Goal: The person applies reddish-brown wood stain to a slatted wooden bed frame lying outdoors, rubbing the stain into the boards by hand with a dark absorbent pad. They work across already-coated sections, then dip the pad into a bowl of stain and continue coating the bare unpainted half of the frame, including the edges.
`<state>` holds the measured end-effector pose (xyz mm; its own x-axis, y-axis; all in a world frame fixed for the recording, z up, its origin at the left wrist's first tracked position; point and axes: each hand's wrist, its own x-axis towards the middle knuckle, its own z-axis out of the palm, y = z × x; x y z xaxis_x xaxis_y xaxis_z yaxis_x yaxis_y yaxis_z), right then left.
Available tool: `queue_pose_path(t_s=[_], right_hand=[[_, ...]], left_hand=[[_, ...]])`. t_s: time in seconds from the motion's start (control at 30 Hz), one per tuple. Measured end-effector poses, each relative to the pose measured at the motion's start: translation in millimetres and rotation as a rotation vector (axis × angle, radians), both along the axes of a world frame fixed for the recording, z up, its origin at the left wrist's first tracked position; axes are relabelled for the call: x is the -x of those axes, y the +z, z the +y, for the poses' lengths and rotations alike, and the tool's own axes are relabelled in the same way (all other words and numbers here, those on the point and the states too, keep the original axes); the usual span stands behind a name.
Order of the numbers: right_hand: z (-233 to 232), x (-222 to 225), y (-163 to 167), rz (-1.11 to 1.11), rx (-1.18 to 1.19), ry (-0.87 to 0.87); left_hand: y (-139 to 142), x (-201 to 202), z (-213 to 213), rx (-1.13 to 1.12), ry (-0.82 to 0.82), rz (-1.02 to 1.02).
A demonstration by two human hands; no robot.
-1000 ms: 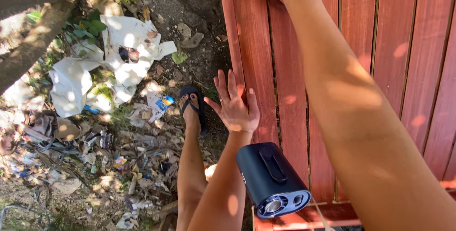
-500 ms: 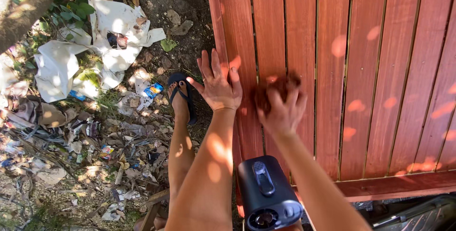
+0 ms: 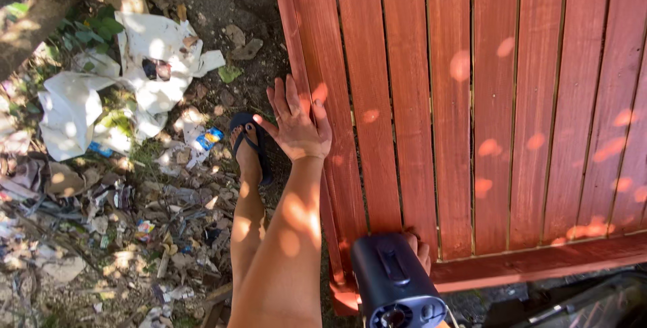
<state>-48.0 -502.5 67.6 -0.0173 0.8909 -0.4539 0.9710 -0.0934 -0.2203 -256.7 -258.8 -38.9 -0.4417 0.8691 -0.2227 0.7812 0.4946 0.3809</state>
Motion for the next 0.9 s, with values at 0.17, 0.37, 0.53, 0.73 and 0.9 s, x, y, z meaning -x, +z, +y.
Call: queue_pose_path(t_s=[0.17, 0.37, 0.53, 0.73, 0.9], right_hand=[[66, 14, -21, 0.037, -0.268, -0.030], [213, 64, -39, 0.065, -0.572, -0.104], [330, 96, -46, 0.064, -0.548, -0.121], [451, 123, -53, 0.095, -0.462, -0.145], [537, 141, -55, 0.141, -0.503, -0.110]], left_hand=[[9, -2, -5, -0.110, 0.026, -0.107], [26, 2, 2, -0.170, -0.023, -0.150], [27, 16, 62, -0.185, -0.066, -0.109], [20, 40, 191, -0.181, -0.040, -0.022], [24, 58, 260, -0.044, -0.002, -0.010]])
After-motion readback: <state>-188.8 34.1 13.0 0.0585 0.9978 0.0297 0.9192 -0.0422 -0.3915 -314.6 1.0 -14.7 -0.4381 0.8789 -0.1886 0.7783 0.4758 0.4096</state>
